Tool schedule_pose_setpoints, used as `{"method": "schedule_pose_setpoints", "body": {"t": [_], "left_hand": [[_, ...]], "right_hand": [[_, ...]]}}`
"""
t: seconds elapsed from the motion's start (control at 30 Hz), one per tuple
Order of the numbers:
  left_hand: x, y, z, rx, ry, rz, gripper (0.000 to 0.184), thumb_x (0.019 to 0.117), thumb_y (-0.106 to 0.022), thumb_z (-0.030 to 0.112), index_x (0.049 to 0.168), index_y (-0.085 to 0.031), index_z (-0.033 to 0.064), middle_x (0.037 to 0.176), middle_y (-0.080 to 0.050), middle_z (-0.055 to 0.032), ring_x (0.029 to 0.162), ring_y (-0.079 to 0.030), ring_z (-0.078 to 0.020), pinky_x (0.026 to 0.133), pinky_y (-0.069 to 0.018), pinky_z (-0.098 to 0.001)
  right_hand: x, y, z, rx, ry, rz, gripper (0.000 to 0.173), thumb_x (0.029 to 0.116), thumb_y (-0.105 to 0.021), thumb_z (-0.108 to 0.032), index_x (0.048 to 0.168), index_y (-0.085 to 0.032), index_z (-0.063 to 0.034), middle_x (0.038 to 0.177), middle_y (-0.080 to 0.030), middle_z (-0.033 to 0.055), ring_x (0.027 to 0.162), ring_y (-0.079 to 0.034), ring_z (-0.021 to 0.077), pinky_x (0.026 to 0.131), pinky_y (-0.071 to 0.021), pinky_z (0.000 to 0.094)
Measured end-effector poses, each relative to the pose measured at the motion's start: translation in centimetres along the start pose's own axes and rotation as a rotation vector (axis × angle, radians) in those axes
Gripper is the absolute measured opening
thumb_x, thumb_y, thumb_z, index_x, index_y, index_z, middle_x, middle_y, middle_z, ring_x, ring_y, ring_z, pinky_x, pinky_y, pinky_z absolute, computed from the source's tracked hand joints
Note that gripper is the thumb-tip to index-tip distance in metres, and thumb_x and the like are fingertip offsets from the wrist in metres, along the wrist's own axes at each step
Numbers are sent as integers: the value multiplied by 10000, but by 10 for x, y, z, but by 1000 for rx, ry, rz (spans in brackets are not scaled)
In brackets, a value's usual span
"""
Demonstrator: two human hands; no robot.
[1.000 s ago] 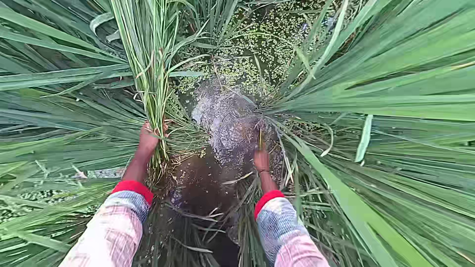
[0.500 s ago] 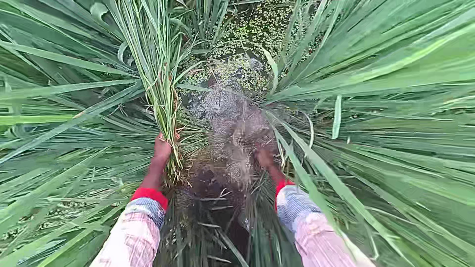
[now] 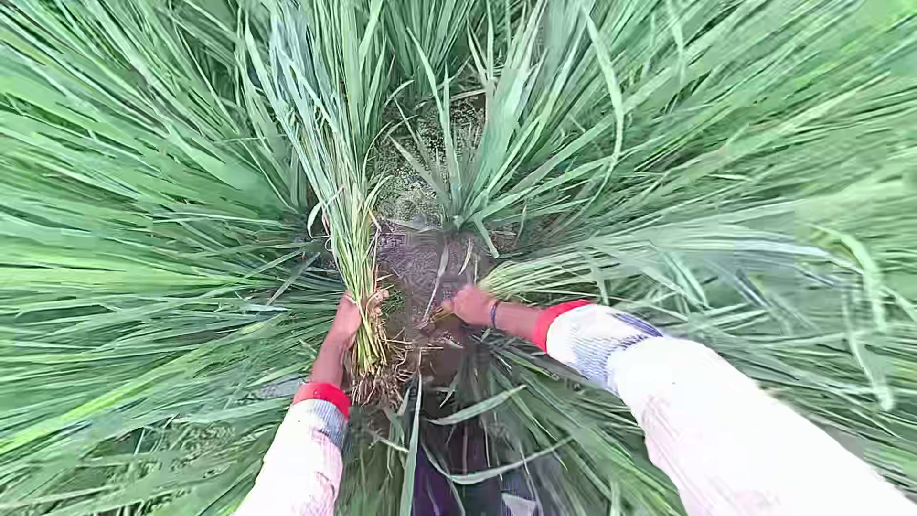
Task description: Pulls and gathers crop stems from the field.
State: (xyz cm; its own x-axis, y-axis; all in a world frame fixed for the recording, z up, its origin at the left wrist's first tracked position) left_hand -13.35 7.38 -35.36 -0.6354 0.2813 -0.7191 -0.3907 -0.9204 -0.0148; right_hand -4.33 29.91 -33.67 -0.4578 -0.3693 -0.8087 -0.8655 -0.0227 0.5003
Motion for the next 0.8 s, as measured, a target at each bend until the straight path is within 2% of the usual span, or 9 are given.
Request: {"method": "schedule_pose_setpoints", "body": {"t": [0.17, 0.27, 0.37, 0.43, 0.47, 0.53, 0.63, 0.7, 0.8], "left_hand": [[-89, -25, 84, 67, -124, -10, 269, 1037, -459, -32, 1305, -444, -28, 905, -657, -29, 645, -607, -44, 622, -541, -202], [-141, -32, 121, 17, -189, -6, 357, 1094, -277, 62, 1434, -360, -6, 1067, -587, -44, 879, -603, -30, 787, -532, -217], [-176, -43, 142, -234, -255, -21, 398, 1126, -161, 320, 1090, -515, 141, 798, -684, 88, 738, -674, 7, 671, -585, -197], [-189, -43, 142, -340, -318, -132, 401, 1073, -352, 506, 1050, -545, 155, 809, -720, 86, 758, -702, -6, 686, -608, -215], [-191, -46, 142, -378, -325, -167, 361, 1055, -420, 491, 1008, -577, 170, 802, -735, 81, 747, -709, -7, 672, -611, -217], [-189, -56, 142, -435, -347, -219, 233, 981, -604, 382, 1037, -596, 156, 848, -751, 47, 780, -721, -37, 686, -618, -240], [-181, -65, 136, -431, -332, -184, 209, 973, -381, 106, 1161, -471, 130, 940, -729, 38, 843, -715, -52, 713, -616, -243], [-179, -65, 147, -401, -297, -71, 273, 1010, -275, -8, 1073, -497, 139, 789, -695, 53, 685, -683, -36, 604, -591, -219], [-171, -47, 164, -358, -295, -70, 406, 1038, -179, 23, 989, -569, 125, 772, -725, 43, 670, -693, -35, 616, -592, -203]], "right_hand": [[-96, 101, -64, -277, 426, 477, 267, 1012, -498, 72, 1220, -665, 87, 1279, -636, 296, 1352, -484, 475, 1230, -171, 579], [-143, 130, -95, -299, 639, 867, 235, 956, -552, 89, 1100, -734, 52, 1335, -665, 194, 1371, -526, 375, 1201, -265, 523], [-183, 139, -112, -249, 619, 1067, 249, 939, -558, 89, 1089, -750, 34, 1352, -672, 156, 1363, -545, 356, 1153, -332, 509], [-190, 133, -120, -107, 565, 1241, 242, 936, -557, 88, 1082, -741, 28, 1258, -700, 189, 1238, -616, 391, 1064, -439, 509], [-193, 130, -123, 14, 519, 1301, 251, 946, -552, 85, 1113, -732, 36, 1254, -691, 222, 1219, -628, 417, 1049, -481, 516], [-201, 126, -131, 371, 412, 1270, 283, 986, -489, 90, 1202, -670, 112, 1305, -637, 296, 1295, -574, 448, 1125, -435, 509], [-214, 118, -141, 863, 297, 987, 466, 992, -490, 79, 1448, -433, 159, 1543, -410, 333, 1476, -381, 415, 1243, -259, 454], [-217, 118, -141, 1046, 334, 997, 560, 865, -617, 143, 1403, -458, 130, 1527, -406, 323, 1421, -437, 414, 1169, -374, 462], [-247, 101, -131, 1257, 390, 1046, 435, 883, -536, 168, 1316, -557, 129, 1475, -473, 314, 1386, -475, 390, 1137, -406, 429]]}}
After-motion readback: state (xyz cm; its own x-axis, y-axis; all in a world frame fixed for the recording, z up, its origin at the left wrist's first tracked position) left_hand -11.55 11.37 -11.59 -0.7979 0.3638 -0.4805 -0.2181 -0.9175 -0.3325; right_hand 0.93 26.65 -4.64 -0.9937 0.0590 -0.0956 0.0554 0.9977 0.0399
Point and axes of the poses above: each hand's wrist, its own x-axis towards the middle knuckle, its own y-axis out of the back of the hand, z = x × y, the point moved 2 cm from there along x, towards the middle knuckle
